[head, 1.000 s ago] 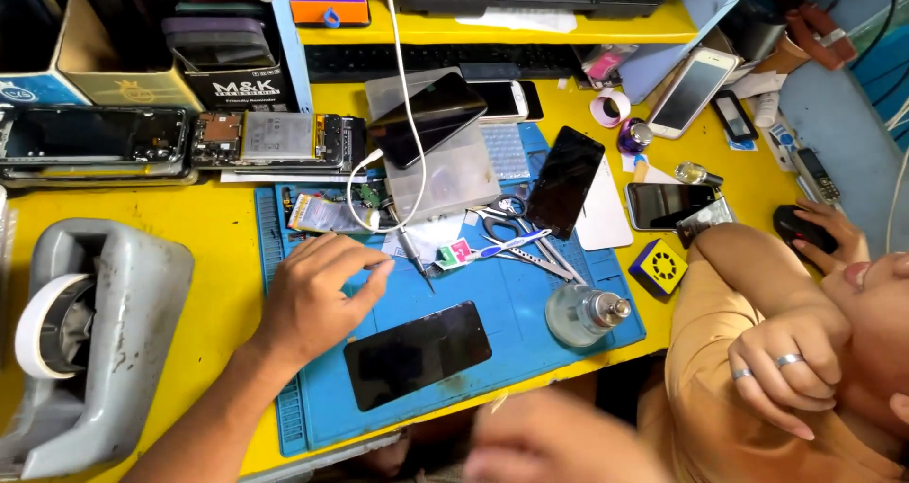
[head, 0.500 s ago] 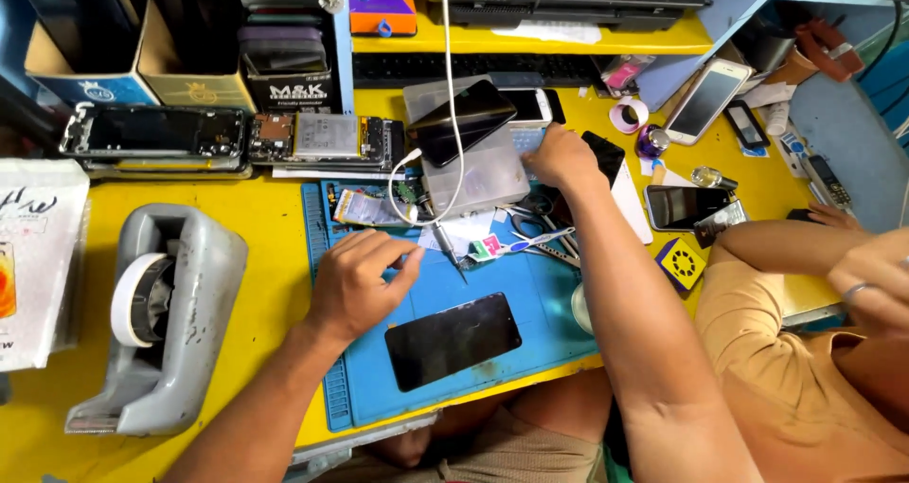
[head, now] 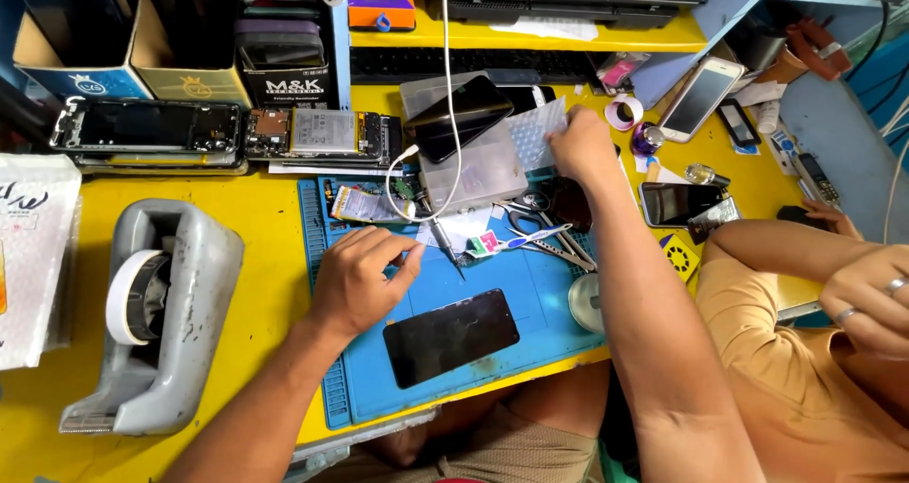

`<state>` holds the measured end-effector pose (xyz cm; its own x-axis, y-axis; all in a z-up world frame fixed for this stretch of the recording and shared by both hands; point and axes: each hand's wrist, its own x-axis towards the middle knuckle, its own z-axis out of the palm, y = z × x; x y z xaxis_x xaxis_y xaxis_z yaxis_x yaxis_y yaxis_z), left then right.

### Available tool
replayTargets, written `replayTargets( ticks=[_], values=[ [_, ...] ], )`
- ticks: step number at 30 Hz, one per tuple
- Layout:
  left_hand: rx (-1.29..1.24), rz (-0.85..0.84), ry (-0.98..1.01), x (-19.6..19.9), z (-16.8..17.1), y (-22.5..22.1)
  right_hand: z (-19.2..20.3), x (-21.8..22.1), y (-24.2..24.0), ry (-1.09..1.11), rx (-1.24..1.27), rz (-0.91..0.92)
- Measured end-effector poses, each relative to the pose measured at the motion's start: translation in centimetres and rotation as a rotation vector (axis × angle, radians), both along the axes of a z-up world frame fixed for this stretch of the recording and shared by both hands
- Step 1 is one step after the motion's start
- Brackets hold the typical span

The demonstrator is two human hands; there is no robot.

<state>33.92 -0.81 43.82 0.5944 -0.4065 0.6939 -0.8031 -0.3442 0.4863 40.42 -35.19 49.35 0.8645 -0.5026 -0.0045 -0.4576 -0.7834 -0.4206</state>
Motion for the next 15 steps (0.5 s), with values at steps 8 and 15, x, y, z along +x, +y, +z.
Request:
replayTargets(
  ticks=[8,15],
  values=[
    [0.003,-0.106,0.168,-0.9,0.4,-0.3,8.6,-4.7,0.0,-0.431,-0.457,0.094],
    [-0.228,-0.327,0.908,-2.1,3.1,-0.6,4.3,-13.7,13.3,-0.902,0.826,0.122]
  ],
)
